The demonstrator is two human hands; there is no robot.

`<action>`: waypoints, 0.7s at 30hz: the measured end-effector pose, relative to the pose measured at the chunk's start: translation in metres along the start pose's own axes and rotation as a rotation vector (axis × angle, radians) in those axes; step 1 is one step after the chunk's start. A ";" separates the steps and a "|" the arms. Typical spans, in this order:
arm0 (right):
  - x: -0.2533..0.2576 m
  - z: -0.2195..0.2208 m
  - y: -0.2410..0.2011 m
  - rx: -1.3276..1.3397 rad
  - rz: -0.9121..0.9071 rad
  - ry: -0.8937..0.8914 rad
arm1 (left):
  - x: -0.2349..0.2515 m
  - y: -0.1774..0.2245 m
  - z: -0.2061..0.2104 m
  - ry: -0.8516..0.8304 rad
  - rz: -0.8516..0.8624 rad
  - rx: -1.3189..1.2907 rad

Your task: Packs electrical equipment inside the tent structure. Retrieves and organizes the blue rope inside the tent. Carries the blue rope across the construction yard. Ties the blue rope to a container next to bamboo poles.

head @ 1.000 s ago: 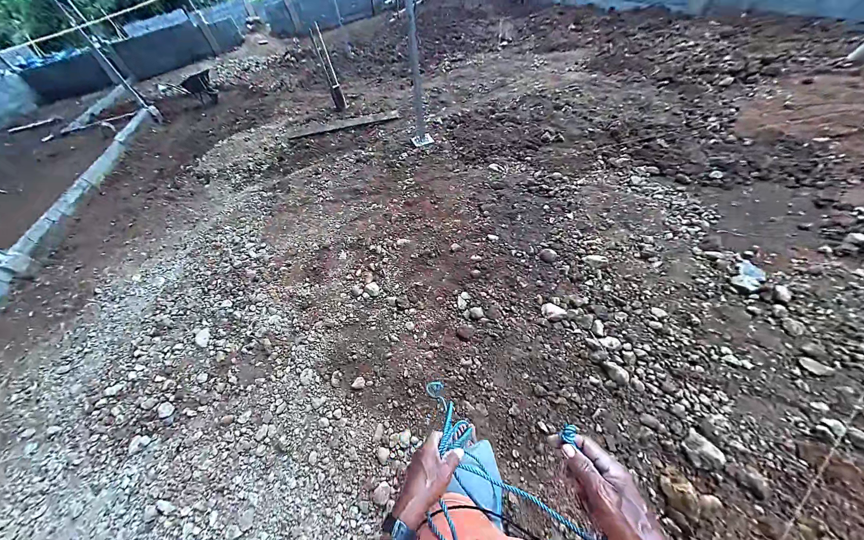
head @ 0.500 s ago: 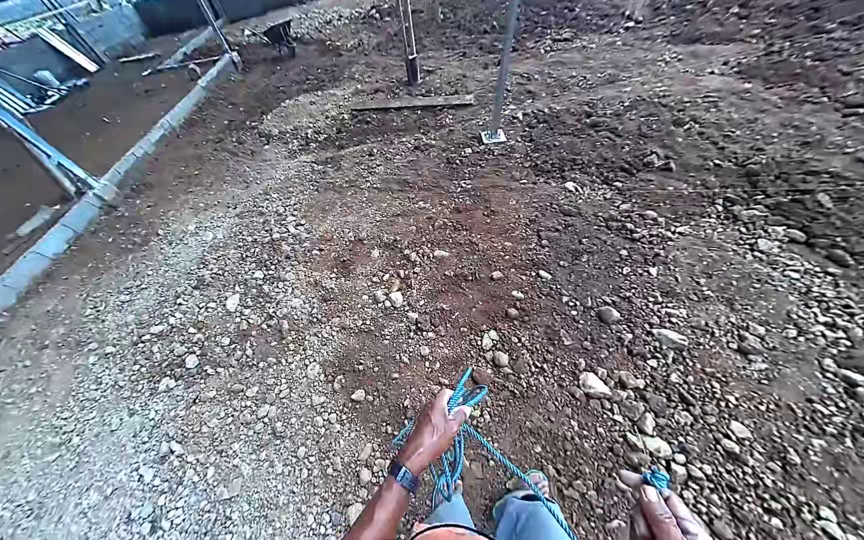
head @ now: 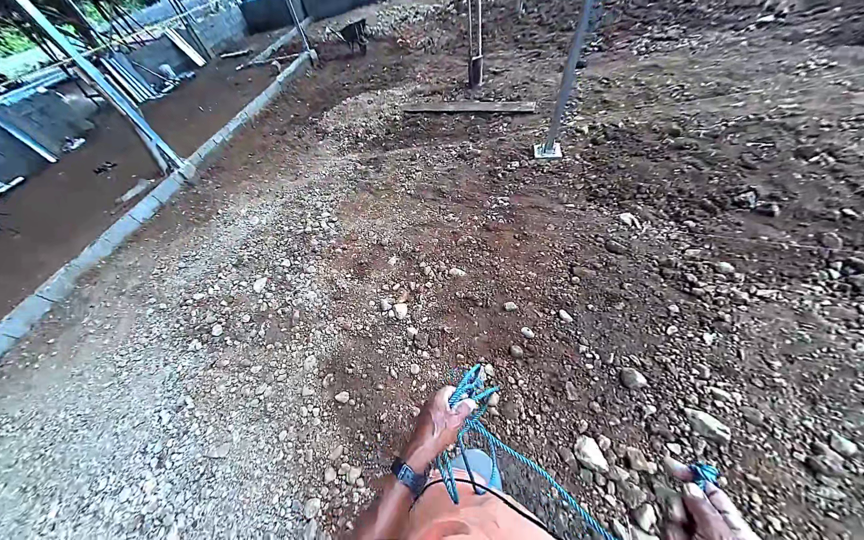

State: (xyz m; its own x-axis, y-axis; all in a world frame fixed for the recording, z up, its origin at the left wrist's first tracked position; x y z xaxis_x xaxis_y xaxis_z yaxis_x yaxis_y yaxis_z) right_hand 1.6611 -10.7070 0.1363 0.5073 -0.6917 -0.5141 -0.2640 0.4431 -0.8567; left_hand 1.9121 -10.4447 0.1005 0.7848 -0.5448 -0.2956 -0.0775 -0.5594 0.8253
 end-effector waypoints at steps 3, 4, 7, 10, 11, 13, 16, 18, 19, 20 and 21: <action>0.037 -0.016 -0.036 0.014 -0.025 -0.020 | 0.029 0.031 0.024 0.009 0.012 -0.004; 0.052 -0.021 -0.044 0.016 -0.033 -0.022 | 0.041 0.040 0.032 0.010 0.013 -0.001; 0.098 -0.035 -0.057 0.007 -0.015 -0.047 | 0.081 0.067 0.058 0.009 0.002 0.029; 0.144 -0.047 -0.063 0.032 -0.002 0.001 | 0.137 0.092 0.093 0.041 0.024 0.080; 0.159 -0.053 -0.068 0.030 0.000 0.013 | 0.160 0.101 0.107 0.041 0.025 0.095; 0.193 -0.072 -0.082 -0.021 0.023 0.014 | 0.212 0.119 0.141 0.013 0.038 0.115; 0.255 -0.113 -0.106 -0.123 0.049 -0.015 | 0.307 0.140 0.206 -0.075 0.068 0.115; 0.307 -0.141 -0.123 -0.144 0.064 0.013 | 0.377 0.173 0.251 -0.135 0.107 0.155; 0.330 -0.155 -0.133 -0.140 0.071 0.048 | 0.410 0.195 0.274 -0.170 0.133 0.176; 0.349 -0.169 -0.146 -0.134 0.075 0.088 | 0.441 0.218 0.298 -0.206 0.169 0.196; 0.365 -0.186 -0.160 -0.124 0.072 0.127 | 0.468 0.244 0.323 -0.249 0.210 0.221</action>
State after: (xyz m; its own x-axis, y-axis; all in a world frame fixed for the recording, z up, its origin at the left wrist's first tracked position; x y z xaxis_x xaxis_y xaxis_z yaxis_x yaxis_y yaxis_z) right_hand 1.7357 -11.1361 0.0778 0.3777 -0.7309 -0.5685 -0.3989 0.4256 -0.8122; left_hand 2.0623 -11.0381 0.0086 0.5667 -0.7814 -0.2612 -0.3721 -0.5256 0.7651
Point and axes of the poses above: each hand's wrist, its own x-axis towards the middle knuckle, its own z-axis out of the palm, y = z × x, the point moved 1 cm from there along x, towards the middle knuckle, and after that the axes turned 10 degrees about z, right-handed, at the moved point
